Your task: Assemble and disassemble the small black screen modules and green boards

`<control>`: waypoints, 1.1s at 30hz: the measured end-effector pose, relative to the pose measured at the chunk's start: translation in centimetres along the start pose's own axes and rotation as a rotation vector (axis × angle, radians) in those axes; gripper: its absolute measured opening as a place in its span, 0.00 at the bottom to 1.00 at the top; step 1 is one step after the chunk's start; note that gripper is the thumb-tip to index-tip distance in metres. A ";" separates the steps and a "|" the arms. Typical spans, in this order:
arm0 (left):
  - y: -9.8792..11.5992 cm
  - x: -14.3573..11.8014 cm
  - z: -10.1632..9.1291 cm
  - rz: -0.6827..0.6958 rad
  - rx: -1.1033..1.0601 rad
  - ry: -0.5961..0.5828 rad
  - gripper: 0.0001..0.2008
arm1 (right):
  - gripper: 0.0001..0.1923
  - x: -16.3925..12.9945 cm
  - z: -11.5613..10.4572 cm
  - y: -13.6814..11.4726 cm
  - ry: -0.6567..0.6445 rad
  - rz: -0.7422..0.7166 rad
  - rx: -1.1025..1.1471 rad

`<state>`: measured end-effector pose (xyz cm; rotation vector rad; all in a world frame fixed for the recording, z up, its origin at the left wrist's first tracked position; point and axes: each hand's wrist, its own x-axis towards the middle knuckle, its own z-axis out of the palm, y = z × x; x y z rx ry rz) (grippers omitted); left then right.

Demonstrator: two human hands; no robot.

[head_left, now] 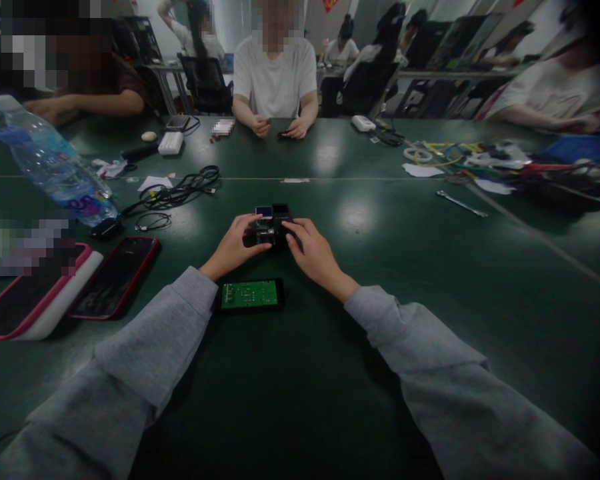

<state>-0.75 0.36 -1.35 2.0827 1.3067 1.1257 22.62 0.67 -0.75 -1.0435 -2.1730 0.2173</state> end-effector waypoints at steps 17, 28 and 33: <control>-1.7 0.2 0.2 0.073 -0.016 0.059 0.38 | 0.20 -0.1 0.1 0.0 -0.063 -0.066 0.010; -1.6 0.2 0.2 0.068 0.017 0.063 0.37 | 0.18 0.0 -0.3 -0.5 -0.009 -0.104 -0.062; -1.9 0.2 0.3 0.075 0.000 0.074 0.37 | 0.12 -0.3 -1.0 -2.3 0.216 -0.124 -0.014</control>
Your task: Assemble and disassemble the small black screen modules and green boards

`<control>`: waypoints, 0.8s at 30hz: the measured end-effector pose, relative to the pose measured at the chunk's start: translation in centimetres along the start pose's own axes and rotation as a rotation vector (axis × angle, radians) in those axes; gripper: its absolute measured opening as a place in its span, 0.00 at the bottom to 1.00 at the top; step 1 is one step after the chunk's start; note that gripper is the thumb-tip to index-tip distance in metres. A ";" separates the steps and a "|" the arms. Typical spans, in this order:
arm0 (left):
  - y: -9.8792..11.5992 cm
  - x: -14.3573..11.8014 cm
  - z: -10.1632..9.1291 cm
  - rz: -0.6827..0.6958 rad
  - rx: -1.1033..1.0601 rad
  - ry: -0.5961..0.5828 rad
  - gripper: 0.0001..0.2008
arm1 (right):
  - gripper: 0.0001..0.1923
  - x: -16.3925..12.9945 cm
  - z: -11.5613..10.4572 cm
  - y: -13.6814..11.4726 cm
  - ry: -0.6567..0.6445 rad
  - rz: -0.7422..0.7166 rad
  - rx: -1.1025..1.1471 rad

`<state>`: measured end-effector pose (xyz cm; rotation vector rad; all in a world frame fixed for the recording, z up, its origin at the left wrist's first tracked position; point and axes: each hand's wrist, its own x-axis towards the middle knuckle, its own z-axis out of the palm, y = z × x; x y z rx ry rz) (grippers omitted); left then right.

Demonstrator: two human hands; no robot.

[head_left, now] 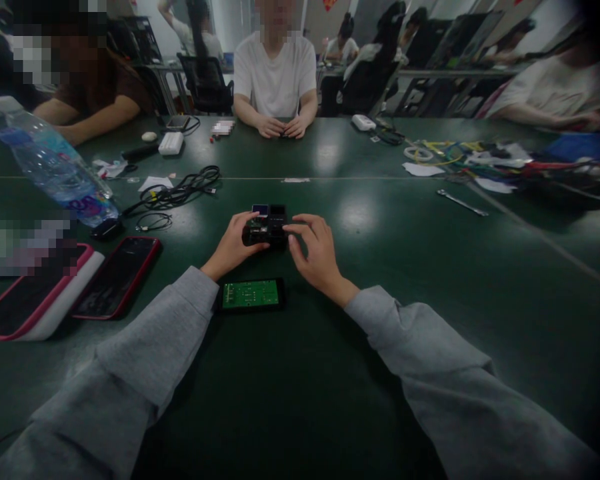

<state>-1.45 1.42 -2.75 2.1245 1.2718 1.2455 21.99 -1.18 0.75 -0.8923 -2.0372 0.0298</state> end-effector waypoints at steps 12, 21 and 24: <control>0.4 0.2 0.0 0.033 0.108 0.019 0.37 | 0.28 -3.2 -2.6 -5.4 -0.607 -0.023 0.435; 1.2 0.0 -0.2 0.010 0.091 0.012 0.35 | 0.30 -6.1 -7.0 -1.6 -0.532 0.165 0.313; 1.7 0.0 -0.3 0.037 0.107 0.022 0.34 | 0.29 -7.1 -8.7 0.9 -0.431 0.272 0.215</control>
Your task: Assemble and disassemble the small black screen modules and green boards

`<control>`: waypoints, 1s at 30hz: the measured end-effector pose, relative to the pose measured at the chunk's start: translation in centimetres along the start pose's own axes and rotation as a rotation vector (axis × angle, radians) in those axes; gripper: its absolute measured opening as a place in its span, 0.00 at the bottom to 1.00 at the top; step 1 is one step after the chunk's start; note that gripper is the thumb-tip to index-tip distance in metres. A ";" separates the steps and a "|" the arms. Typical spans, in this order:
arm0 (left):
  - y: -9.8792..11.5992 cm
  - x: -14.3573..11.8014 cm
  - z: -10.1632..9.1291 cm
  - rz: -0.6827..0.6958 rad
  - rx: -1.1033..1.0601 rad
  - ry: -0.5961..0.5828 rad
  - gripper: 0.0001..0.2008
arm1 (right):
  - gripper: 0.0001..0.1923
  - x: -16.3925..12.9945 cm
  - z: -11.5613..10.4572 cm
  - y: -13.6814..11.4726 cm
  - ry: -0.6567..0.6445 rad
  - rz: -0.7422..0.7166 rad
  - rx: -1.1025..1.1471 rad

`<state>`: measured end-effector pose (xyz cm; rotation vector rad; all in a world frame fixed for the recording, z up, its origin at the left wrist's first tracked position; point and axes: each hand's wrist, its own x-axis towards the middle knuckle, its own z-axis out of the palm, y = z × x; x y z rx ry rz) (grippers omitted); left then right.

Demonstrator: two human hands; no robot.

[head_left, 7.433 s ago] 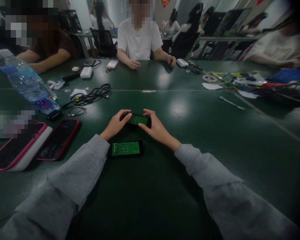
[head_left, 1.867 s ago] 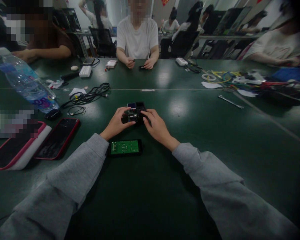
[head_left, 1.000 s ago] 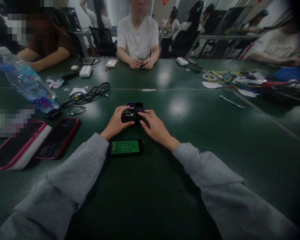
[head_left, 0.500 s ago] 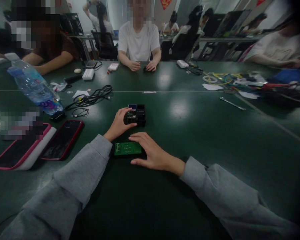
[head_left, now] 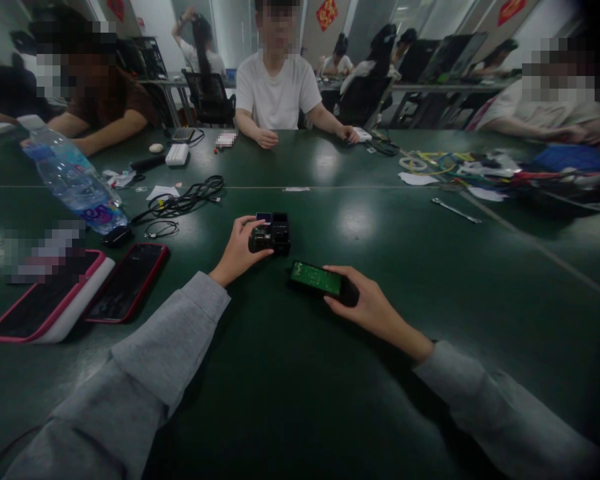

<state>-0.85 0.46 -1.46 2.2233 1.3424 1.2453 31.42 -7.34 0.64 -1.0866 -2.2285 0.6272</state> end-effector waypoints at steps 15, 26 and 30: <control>1.5 0.1 -0.4 0.108 0.031 -0.042 0.23 | 0.27 4.2 -0.7 5.5 0.432 0.102 -0.587; 2.1 0.0 -0.3 0.271 0.338 -0.155 0.24 | 0.29 4.2 0.0 4.7 0.356 0.122 -0.366; 2.0 -0.1 -0.2 0.281 0.362 -0.154 0.23 | 0.32 4.2 0.0 5.0 0.372 0.135 -0.293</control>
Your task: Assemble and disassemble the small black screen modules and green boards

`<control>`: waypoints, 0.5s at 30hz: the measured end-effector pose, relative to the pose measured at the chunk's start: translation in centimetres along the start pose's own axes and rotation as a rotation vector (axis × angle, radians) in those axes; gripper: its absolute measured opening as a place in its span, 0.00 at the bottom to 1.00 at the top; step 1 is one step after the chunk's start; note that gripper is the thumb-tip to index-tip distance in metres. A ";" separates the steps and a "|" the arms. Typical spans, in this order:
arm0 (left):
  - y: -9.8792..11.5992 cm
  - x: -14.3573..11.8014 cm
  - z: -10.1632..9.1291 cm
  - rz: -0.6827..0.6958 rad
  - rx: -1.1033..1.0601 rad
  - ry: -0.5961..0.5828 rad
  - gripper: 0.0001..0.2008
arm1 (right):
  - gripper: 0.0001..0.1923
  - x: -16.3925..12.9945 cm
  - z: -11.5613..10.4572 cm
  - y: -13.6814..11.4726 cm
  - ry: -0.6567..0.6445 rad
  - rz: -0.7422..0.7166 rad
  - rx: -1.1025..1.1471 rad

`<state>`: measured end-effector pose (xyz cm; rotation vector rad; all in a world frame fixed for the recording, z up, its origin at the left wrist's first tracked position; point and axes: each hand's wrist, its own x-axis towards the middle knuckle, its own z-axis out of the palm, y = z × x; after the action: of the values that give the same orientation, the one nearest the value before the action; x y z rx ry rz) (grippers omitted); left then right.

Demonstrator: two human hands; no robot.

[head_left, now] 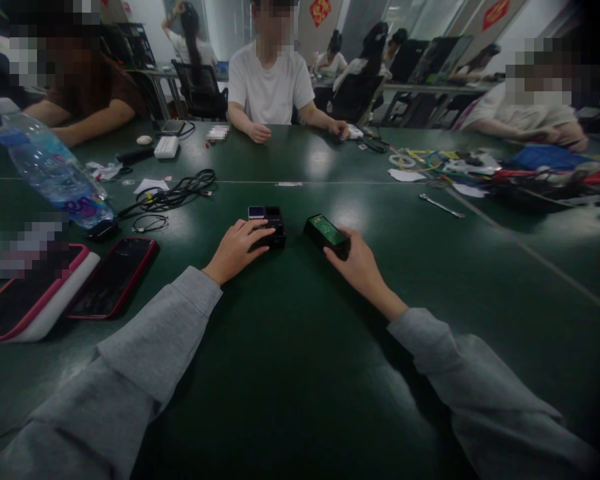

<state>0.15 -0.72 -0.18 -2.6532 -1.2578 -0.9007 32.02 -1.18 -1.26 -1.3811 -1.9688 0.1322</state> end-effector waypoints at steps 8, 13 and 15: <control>-0.2 -0.1 0.1 0.005 -0.015 0.019 0.22 | 0.29 1.1 0.0 0.5 0.026 -0.030 -0.077; -0.2 -0.1 0.1 -0.007 -0.022 0.014 0.21 | 0.26 1.7 0.4 0.5 0.001 -0.107 -0.289; -0.1 -0.1 0.1 -0.007 -0.028 0.010 0.21 | 0.25 1.5 0.7 0.2 -0.024 -0.121 -0.295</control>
<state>0.04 -0.63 -0.28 -2.6638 -1.2619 -0.9388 31.52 0.43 -1.13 -1.4408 -2.1502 -0.2072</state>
